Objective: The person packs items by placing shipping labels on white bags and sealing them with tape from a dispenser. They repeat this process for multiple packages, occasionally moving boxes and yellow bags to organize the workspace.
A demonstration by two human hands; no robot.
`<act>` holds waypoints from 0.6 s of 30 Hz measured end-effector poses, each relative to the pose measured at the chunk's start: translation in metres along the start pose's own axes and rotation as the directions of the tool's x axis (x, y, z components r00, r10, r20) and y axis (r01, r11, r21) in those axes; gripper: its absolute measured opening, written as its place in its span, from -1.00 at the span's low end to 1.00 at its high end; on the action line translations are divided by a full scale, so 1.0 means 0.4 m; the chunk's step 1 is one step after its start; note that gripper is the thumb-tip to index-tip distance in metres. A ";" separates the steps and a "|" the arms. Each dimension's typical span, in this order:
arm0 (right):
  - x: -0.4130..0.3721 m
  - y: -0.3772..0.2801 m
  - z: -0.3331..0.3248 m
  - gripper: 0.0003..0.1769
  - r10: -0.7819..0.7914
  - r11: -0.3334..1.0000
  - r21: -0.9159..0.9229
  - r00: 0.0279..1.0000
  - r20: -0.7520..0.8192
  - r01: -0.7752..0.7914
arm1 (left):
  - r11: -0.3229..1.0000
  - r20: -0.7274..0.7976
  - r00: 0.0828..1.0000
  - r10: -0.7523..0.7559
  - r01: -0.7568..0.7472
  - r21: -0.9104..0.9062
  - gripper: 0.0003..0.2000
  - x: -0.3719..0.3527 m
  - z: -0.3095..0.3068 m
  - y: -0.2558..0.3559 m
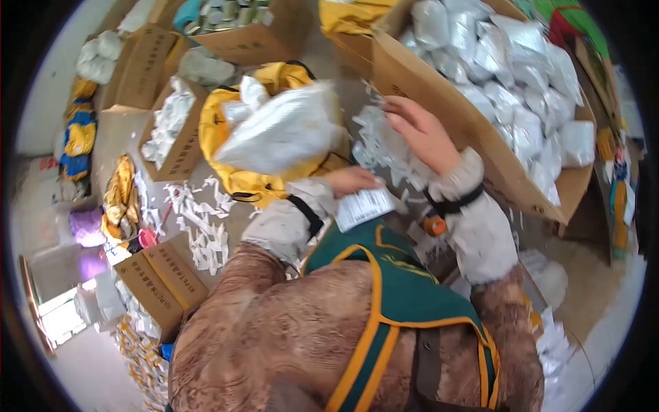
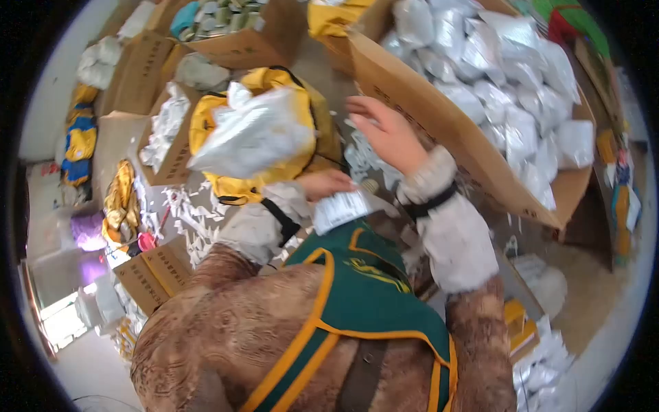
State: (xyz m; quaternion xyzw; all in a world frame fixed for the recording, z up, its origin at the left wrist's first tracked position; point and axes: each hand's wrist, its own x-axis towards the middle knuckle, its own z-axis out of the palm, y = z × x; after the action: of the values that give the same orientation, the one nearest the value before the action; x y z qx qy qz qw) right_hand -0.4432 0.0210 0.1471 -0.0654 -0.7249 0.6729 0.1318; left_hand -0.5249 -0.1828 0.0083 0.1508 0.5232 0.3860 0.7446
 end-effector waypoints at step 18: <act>-0.219 0.321 -0.143 -0.65 0.616 0.787 0.399 0.600 -0.509 -0.470 | 0.998 0.032 0.998 0.059 -0.060 0.036 -0.77 0.174 -0.014 0.362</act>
State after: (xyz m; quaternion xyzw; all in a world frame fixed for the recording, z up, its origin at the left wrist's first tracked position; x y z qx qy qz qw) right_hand -0.3542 0.0630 0.0140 -0.4843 -0.5049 0.6976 0.1545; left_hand -0.5798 -0.0377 0.0510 0.1862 0.5139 0.3959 0.7379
